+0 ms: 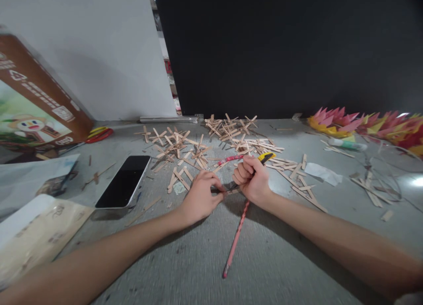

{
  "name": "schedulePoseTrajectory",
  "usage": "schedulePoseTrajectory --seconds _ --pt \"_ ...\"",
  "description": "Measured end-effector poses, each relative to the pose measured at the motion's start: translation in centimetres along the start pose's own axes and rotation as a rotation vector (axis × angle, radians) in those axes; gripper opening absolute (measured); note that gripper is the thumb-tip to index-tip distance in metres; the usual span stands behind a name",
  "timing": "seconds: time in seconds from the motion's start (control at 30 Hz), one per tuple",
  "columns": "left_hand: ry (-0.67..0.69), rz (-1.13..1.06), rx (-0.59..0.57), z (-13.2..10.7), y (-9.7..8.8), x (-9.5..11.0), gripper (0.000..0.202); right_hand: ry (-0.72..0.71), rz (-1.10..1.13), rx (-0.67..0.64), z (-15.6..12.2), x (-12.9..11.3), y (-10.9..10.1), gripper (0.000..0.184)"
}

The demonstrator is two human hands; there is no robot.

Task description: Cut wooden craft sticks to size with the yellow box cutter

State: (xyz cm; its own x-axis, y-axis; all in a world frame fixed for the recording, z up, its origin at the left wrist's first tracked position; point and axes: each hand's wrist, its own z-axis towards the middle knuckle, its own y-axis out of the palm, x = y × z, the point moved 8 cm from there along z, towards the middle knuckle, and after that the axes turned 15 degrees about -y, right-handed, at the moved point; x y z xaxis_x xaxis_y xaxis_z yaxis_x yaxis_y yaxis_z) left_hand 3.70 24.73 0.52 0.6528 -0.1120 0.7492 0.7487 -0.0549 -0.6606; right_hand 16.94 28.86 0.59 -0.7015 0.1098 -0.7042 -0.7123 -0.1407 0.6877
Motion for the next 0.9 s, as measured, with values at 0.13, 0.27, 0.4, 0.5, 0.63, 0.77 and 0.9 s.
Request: schedulePoseTrajectory --seconds 0.13,0.27,0.4,0.5,0.63,0.77,0.9 --pt "0.007 0.003 0.006 0.0 0.0 0.0 0.014 0.01 -0.001 -0.013 0.0 0.1 0.0 0.046" --pt "0.002 0.001 0.0 0.0 0.0 0.0 0.014 0.013 -0.007 -0.027 0.0 0.1 0.1 0.047" --pt "-0.008 -0.002 0.005 0.1 0.0 0.1 0.015 0.006 -0.02 -0.055 -0.3 0.2 0.4 0.05" --pt "-0.006 -0.006 0.011 0.1 0.0 0.0 0.016 0.002 -0.029 -0.08 -0.6 0.2 0.8 0.051" --pt "-0.002 -0.013 0.018 0.1 -0.1 0.1 0.017 -0.011 -0.035 -0.085 -0.7 0.1 1.1 0.051" --pt "0.003 -0.013 0.014 0.1 -0.1 0.1 0.017 -0.019 -0.035 -0.083 -0.8 0.1 1.1 0.051" --pt "0.001 -0.011 0.022 0.0 -0.2 0.1 0.017 -0.018 -0.035 -0.07 -0.8 0.2 1.0 0.051"
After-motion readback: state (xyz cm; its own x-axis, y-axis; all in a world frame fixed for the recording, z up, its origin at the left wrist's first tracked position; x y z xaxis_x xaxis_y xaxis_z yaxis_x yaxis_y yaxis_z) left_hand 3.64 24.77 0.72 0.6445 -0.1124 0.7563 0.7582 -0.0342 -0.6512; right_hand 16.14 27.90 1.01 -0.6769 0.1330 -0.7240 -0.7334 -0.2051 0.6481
